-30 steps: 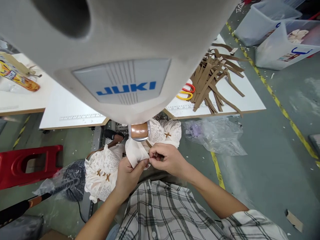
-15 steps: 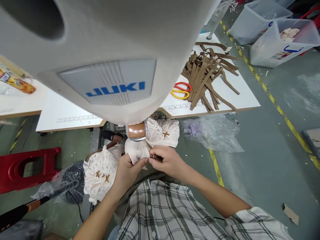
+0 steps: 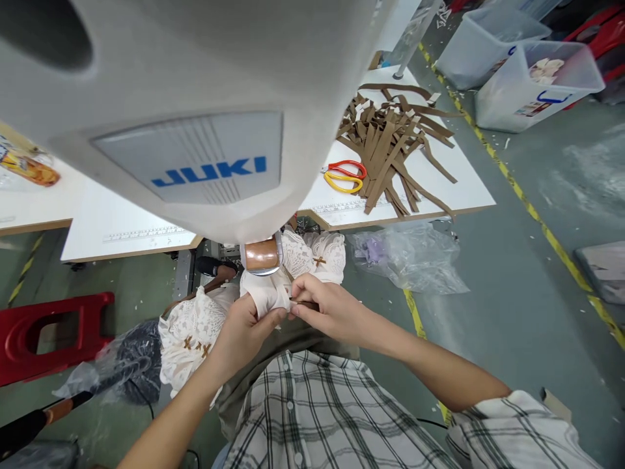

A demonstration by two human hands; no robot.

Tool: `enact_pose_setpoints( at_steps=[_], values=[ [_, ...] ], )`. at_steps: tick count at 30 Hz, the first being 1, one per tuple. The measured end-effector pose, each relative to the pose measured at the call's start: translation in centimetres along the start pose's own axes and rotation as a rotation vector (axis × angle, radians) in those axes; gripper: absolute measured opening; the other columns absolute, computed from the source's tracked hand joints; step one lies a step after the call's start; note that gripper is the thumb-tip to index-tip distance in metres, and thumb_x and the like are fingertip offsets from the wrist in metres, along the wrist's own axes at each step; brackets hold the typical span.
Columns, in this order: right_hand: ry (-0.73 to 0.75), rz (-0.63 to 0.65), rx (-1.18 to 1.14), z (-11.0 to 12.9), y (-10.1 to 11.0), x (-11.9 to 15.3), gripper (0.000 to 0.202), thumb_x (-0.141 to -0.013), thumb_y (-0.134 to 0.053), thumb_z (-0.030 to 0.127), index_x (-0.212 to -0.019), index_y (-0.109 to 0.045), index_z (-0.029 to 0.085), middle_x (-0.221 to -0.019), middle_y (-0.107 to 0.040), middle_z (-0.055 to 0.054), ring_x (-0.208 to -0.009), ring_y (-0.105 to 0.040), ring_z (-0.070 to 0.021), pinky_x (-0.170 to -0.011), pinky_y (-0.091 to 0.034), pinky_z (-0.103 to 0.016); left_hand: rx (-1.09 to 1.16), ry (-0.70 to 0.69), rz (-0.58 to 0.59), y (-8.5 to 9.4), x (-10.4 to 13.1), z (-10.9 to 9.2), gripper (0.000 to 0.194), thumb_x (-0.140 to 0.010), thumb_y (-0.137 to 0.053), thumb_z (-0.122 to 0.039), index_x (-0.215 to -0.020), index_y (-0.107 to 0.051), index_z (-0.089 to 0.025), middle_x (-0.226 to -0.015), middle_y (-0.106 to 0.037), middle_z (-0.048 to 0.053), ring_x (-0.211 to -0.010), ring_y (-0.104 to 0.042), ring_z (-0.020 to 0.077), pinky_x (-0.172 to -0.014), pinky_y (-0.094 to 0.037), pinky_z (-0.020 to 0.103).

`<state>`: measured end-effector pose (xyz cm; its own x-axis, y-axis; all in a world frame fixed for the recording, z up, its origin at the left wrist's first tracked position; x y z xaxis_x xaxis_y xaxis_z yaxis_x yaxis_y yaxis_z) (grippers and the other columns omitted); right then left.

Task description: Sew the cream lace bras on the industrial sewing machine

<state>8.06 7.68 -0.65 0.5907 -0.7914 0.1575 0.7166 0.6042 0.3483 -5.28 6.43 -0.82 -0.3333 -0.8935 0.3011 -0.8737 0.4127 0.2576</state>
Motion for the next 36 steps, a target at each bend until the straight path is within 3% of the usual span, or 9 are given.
enact_pose_setpoints(
  at_steps=[5, 10, 16, 25, 31, 36],
  values=[
    [-0.067, 0.122, -0.099, -0.8, -0.1, -0.4, 0.007, -0.091, -0.055, 0.023, -0.097, -0.052, 0.021, -0.070, -0.066, 0.006, -0.054, -0.052, -0.0102, -0.056, -0.036, -0.022, -0.026, 0.005, 0.017, 0.0, -0.1, -0.3, 0.025, -0.089, -0.060, -0.037, -0.078, -0.069, -0.016, -0.076, -0.066, 0.004, -0.074, -0.059, 0.0192, -0.068, -0.044, 0.027],
    [-0.055, 0.115, -0.190, -1.6, 0.3, -0.9, 0.013, -0.082, -0.067, 0.030, -0.085, -0.066, 0.017, -0.073, -0.063, 0.001, -0.066, -0.053, -0.0115, -0.060, -0.037, -0.021, 0.031, 0.069, -0.058, 0.6, -0.1, 0.3, 0.030, -0.083, -0.066, -0.042, -0.068, -0.064, -0.015, -0.063, -0.056, 0.000, -0.060, -0.048, 0.0141, -0.057, -0.037, 0.024],
    [-0.133, 0.088, -0.318, -2.3, -0.6, -0.7, 0.017, -0.084, -0.060, 0.031, -0.075, -0.063, 0.017, -0.057, -0.031, 0.006, -0.054, -0.027, -0.0084, -0.050, -0.020, -0.022, 0.121, 0.137, -0.073, 0.5, -0.3, 0.9, 0.030, -0.076, -0.074, -0.043, -0.069, -0.066, -0.014, -0.064, -0.059, 0.001, -0.061, -0.049, 0.0139, -0.057, -0.039, 0.023],
    [-0.300, 0.040, -0.600, -4.2, -1.7, -0.4, 0.024, -0.081, -0.067, 0.039, -0.083, -0.067, 0.016, -0.061, -0.038, 0.006, -0.057, -0.031, -0.0089, -0.054, -0.023, -0.023, 0.323, 0.226, -0.099, 0.1, -0.8, 2.7, 0.028, -0.071, -0.081, -0.038, -0.082, -0.071, -0.013, -0.076, -0.069, 0.004, -0.069, -0.058, 0.0167, -0.065, -0.046, 0.026],
    [-0.201, -0.034, -0.371, -2.8, -0.4, -0.6, 0.024, -0.085, -0.063, 0.040, -0.079, -0.067, 0.016, -0.064, -0.044, 0.004, -0.060, -0.038, -0.0102, -0.055, -0.028, -0.023, 0.423, 0.215, -0.103, -0.4, -1.1, 2.0, 0.033, -0.071, -0.081, -0.038, -0.092, -0.070, -0.014, -0.082, -0.070, 0.005, -0.077, -0.062, 0.0206, -0.070, -0.049, 0.029],
    [-0.044, -0.127, -0.139, -0.4, 1.2, -1.0, 0.016, -0.083, -0.058, 0.024, -0.069, -0.059, 0.017, -0.059, -0.032, 0.005, -0.057, -0.032, -0.0095, -0.053, -0.025, -0.023, 0.398, 0.232, -0.218, 0.4, -0.1, 2.1, 0.040, -0.074, -0.078, -0.044, -0.099, -0.068, -0.015, -0.088, -0.072, 0.005, -0.080, -0.064, 0.0205, -0.073, -0.050, 0.029]
  ],
)
Point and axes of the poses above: each hand's wrist, its own x-axis away from the middle knuckle, its own y-axis out of the back of the hand, z = x × y, the point moved 8 cm from there along -x, towards the middle knuckle
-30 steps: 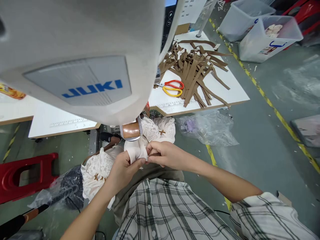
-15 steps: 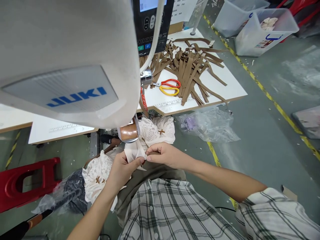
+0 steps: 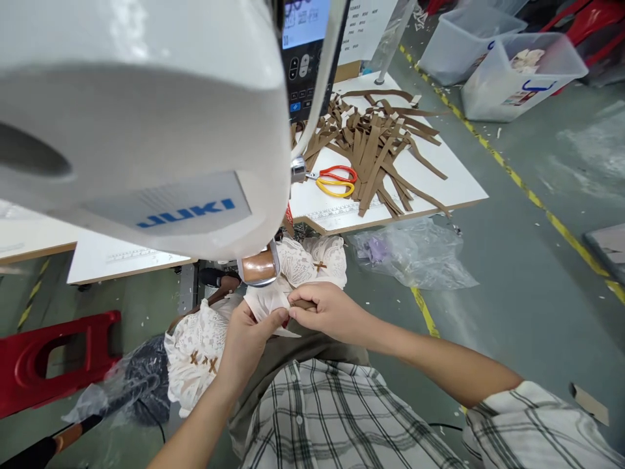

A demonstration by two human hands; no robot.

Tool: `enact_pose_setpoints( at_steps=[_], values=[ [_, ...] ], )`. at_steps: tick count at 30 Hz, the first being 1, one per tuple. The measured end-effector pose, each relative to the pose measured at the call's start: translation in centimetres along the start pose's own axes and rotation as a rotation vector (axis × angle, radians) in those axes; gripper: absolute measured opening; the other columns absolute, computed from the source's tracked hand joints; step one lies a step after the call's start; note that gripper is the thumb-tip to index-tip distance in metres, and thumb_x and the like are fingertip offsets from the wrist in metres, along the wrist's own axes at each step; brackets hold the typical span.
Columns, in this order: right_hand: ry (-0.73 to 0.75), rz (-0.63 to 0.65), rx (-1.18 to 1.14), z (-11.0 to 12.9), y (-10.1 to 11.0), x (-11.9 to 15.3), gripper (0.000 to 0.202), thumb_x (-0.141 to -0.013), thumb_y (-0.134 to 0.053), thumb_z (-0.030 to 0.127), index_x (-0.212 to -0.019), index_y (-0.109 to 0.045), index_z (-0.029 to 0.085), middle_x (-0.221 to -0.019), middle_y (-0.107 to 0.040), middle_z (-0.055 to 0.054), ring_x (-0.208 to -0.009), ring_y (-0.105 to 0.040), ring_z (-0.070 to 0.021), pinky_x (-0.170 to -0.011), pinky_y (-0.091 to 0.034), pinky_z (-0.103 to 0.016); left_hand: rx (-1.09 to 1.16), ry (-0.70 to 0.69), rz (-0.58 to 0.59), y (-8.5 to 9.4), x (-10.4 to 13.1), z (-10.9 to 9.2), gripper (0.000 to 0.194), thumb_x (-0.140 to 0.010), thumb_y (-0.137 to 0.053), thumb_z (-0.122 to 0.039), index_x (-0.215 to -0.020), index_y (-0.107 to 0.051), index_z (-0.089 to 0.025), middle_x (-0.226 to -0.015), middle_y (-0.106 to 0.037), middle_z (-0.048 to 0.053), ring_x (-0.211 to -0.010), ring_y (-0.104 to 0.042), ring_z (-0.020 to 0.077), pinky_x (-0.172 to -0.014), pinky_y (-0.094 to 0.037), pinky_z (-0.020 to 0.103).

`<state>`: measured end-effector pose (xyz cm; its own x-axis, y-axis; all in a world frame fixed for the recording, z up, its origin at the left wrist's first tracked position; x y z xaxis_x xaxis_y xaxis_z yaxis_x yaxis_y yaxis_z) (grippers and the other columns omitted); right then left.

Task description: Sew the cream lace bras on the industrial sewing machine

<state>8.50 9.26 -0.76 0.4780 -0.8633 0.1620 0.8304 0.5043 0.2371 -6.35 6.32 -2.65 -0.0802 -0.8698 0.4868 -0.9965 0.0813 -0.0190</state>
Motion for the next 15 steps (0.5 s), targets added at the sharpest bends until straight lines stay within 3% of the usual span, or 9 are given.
enact_pose_setpoints(
  at_steps=[2, 5, 7, 9, 12, 15],
  values=[
    [-0.018, 0.053, -0.068, 0.7, 0.3, -0.3, 0.013, -0.081, -0.058, 0.024, -0.070, -0.061, 0.017, -0.058, -0.030, 0.006, -0.055, -0.030, -0.0092, -0.052, -0.025, -0.023, 0.046, -0.070, -0.009, 0.6, 0.7, 0.2, 0.046, -0.073, -0.077, -0.051, -0.101, -0.067, -0.017, -0.095, -0.071, 0.007, -0.087, -0.064, 0.0228, -0.077, -0.050, 0.031],
    [-0.106, 0.166, -0.249, 2.0, 0.8, -0.7, 0.012, -0.077, -0.060, 0.028, -0.077, -0.065, 0.018, -0.057, -0.040, 0.005, -0.053, -0.034, -0.0090, -0.050, -0.027, -0.022, 0.337, -0.166, 0.047, 0.5, 1.9, 1.0, 0.075, -0.064, -0.070, -0.076, -0.120, -0.057, -0.028, -0.108, -0.069, 0.008, -0.102, -0.063, 0.0284, -0.085, -0.051, 0.039],
    [-0.141, 0.284, -0.347, 3.7, 0.8, -1.0, 0.012, -0.075, -0.061, 0.028, -0.079, -0.066, 0.018, -0.060, -0.052, 0.003, -0.053, -0.043, -0.0101, -0.051, -0.033, -0.022, 0.510, -0.145, 0.086, -0.2, 2.7, 1.8, 0.097, -0.060, -0.050, -0.093, -0.138, -0.041, -0.036, -0.109, -0.069, 0.008, -0.103, -0.064, 0.0308, -0.084, -0.052, 0.044],
    [-0.129, 0.456, -0.366, 6.1, 0.2, -1.3, 0.010, -0.074, -0.061, 0.026, -0.080, -0.067, 0.018, -0.060, -0.055, 0.003, -0.054, -0.048, -0.0108, -0.053, -0.037, -0.022, 0.568, -0.145, 0.079, -0.7, 3.5, 1.7, 0.108, -0.061, -0.029, -0.099, -0.150, -0.022, -0.039, -0.114, -0.068, 0.010, -0.105, -0.064, 0.0321, -0.084, -0.051, 0.047],
    [0.015, 0.587, -0.117, 9.4, 0.2, -2.6, 0.007, -0.075, -0.061, 0.019, -0.077, -0.067, 0.019, -0.056, -0.049, 0.005, -0.053, -0.043, -0.0091, -0.051, -0.033, -0.022, 0.477, -0.372, -0.028, 1.0, 4.5, -0.9, 0.099, -0.067, -0.033, -0.095, -0.151, -0.020, -0.044, -0.131, -0.060, 0.009, -0.114, -0.061, 0.0338, -0.088, -0.050, 0.047],
    [0.217, 0.407, 0.324, 11.4, 1.7, -5.2, 0.016, -0.074, -0.056, 0.011, -0.061, -0.059, 0.019, -0.055, -0.045, 0.005, -0.052, -0.036, -0.0088, -0.052, -0.026, -0.024, 0.051, -0.742, -0.173, 3.7, 5.6, -4.9, 0.083, -0.070, -0.064, -0.074, -0.143, -0.045, -0.038, -0.130, -0.061, 0.009, -0.115, -0.059, 0.0366, -0.093, -0.048, 0.045]
  ],
)
Point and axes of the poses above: each hand's wrist, its own x-axis away from the middle knuckle, its own y-axis out of the back of the hand, z = x × y, the point moved 8 cm from there along -x, towards the middle knuckle
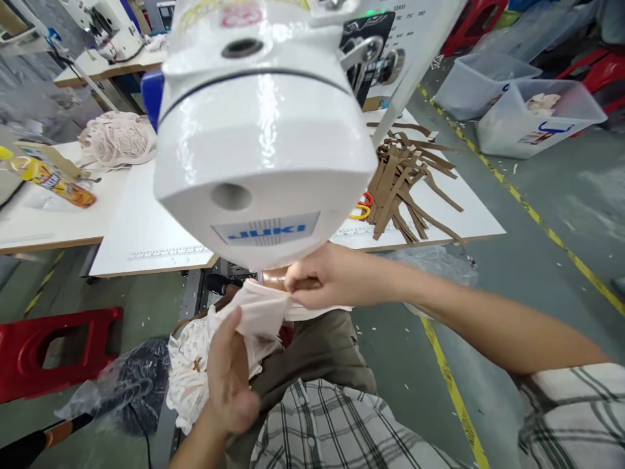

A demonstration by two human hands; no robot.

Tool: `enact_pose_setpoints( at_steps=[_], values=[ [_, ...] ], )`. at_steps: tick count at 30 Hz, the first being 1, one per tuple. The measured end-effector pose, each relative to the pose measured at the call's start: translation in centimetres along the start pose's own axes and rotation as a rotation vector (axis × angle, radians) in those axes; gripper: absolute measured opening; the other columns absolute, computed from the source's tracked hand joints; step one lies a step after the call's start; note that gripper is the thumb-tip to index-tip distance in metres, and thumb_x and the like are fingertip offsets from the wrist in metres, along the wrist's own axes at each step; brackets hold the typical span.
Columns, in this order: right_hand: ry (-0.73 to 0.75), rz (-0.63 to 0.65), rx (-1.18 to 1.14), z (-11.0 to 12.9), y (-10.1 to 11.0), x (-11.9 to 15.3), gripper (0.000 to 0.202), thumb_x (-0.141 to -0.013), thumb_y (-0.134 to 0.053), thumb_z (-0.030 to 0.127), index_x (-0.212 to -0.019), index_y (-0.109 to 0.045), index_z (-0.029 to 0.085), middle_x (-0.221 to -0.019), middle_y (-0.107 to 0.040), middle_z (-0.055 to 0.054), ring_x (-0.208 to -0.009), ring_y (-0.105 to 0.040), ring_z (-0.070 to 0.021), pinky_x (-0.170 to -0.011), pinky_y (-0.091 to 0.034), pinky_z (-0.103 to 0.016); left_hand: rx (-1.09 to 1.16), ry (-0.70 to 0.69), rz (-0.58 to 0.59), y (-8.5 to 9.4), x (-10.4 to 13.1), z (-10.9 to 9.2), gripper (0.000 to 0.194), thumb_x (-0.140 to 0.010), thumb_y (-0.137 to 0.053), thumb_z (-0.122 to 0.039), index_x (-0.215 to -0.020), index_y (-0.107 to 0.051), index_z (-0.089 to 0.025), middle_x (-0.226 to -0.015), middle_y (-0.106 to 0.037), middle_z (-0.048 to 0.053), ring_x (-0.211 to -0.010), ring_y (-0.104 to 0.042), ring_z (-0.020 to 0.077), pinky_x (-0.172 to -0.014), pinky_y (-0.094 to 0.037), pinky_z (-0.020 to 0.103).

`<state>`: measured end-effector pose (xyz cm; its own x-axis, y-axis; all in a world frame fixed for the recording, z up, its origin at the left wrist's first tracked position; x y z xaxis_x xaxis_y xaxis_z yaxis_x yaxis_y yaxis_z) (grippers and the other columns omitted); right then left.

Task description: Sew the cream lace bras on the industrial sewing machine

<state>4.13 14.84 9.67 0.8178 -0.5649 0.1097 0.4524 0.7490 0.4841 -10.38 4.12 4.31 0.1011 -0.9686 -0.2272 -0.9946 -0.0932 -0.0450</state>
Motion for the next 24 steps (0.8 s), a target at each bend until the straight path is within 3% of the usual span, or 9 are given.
enact_pose_setpoints(
  at_steps=[2, 4, 6, 8, 12, 16, 19, 21, 24],
  values=[
    [0.006, -0.097, 0.246, 0.0, 1.1, -0.9, 0.024, -0.071, -0.055, 0.009, -0.052, -0.045, 0.019, -0.052, -0.039, 0.004, -0.052, -0.031, -0.0094, -0.053, -0.022, -0.026, -0.393, -0.211, 0.160, -0.1, -1.3, -1.1, 0.079, -0.068, -0.077, -0.056, -0.138, -0.055, -0.030, -0.118, -0.067, 0.011, -0.097, -0.065, 0.0327, -0.088, -0.050, 0.040],
    [0.000, -0.116, 0.345, -0.3, 1.4, -1.4, 0.027, -0.071, -0.055, 0.010, -0.052, -0.038, 0.019, -0.051, -0.034, 0.004, -0.053, -0.026, -0.0099, -0.053, -0.020, -0.027, -0.735, -0.329, 0.352, -0.8, -2.4, -0.3, 0.077, -0.069, -0.080, -0.045, -0.139, -0.054, -0.027, -0.103, -0.072, 0.010, -0.072, -0.066, 0.0224, -0.071, -0.051, 0.029],
    [0.002, -0.104, 0.351, -0.3, 1.3, -1.6, 0.025, -0.073, -0.056, 0.014, -0.057, -0.038, 0.020, -0.053, -0.032, 0.004, -0.053, -0.025, -0.0101, -0.053, -0.019, -0.027, -0.954, -0.407, 0.462, -1.1, -3.1, 1.1, 0.072, -0.075, -0.077, -0.040, -0.142, -0.051, -0.028, -0.089, -0.074, 0.006, -0.056, -0.060, 0.0153, -0.050, -0.042, 0.021],
    [-0.006, -0.085, 0.345, -0.3, 1.2, -1.6, 0.022, -0.076, -0.057, 0.017, -0.061, -0.041, 0.019, -0.055, -0.032, 0.004, -0.054, -0.026, -0.0100, -0.053, -0.020, -0.027, -1.068, -0.501, 0.516, -1.4, -3.5, 2.1, 0.065, -0.082, -0.071, -0.039, -0.142, -0.050, -0.028, -0.078, -0.073, 0.003, -0.052, -0.058, 0.0138, -0.040, -0.031, 0.020],
    [-0.034, -0.044, 0.355, -0.2, 1.3, -1.6, 0.019, -0.079, -0.058, 0.016, -0.063, -0.047, 0.018, -0.057, -0.036, 0.005, -0.056, -0.028, -0.0099, -0.055, -0.021, -0.027, -1.191, -0.662, 0.494, -1.9, -3.8, 2.4, 0.056, -0.088, -0.065, -0.040, -0.141, -0.050, -0.028, -0.073, -0.069, 0.000, -0.049, -0.057, 0.0124, -0.038, -0.026, 0.021],
    [-0.037, -0.070, 0.343, -1.0, 1.0, -1.1, 0.019, -0.081, -0.056, 0.013, -0.062, -0.054, 0.017, -0.057, -0.044, 0.004, -0.056, -0.035, -0.0101, -0.056, -0.025, -0.027, -1.268, -0.644, 0.430, -2.3, -4.0, 1.8, 0.051, -0.090, -0.061, -0.039, -0.139, -0.050, -0.032, -0.075, -0.066, -0.001, -0.044, -0.054, 0.0109, -0.037, -0.026, 0.022],
    [0.045, -0.261, 0.315, -1.9, 0.9, 0.2, 0.011, -0.089, -0.058, 0.021, -0.086, -0.068, 0.019, -0.083, -0.064, -0.002, -0.078, -0.057, -0.0155, -0.070, -0.040, -0.026, -1.251, -0.561, 0.427, -2.8, -3.9, 1.4, 0.057, -0.089, -0.061, -0.033, -0.143, -0.043, -0.030, -0.083, -0.069, 0.001, -0.051, -0.060, 0.0127, -0.038, -0.032, 0.023],
    [0.148, -0.426, 0.340, -2.2, 1.0, 1.2, 0.017, -0.093, -0.056, 0.027, -0.103, -0.069, 0.022, -0.109, -0.066, -0.007, -0.105, -0.058, -0.0212, -0.089, -0.042, -0.033, -1.233, -0.518, 0.404, -3.2, -3.8, 0.9, 0.060, -0.089, -0.061, -0.029, -0.145, -0.039, -0.030, -0.091, -0.070, 0.002, -0.059, -0.065, 0.0140, -0.041, -0.037, 0.022],
    [0.264, -0.561, 0.374, -2.7, 0.6, 1.9, 0.019, -0.095, -0.053, 0.024, -0.099, -0.072, 0.023, -0.112, -0.066, -0.009, -0.111, -0.056, -0.0231, -0.097, -0.041, -0.038, -1.246, -0.444, 0.371, -3.7, -3.7, 0.5, 0.059, -0.090, -0.059, -0.029, -0.146, -0.038, -0.029, -0.100, -0.069, 0.004, -0.059, -0.064, 0.0134, -0.043, -0.040, 0.022]
  ],
)
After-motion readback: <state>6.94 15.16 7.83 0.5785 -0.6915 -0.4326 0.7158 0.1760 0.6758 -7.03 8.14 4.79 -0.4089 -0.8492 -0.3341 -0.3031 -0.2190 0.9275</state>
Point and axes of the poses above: each hand's wrist, its own x-axis away from the middle knuckle, its own y-axis out of the back of the hand, z = x × y, the point moved 8 cm from there along -x, towards the middle knuckle
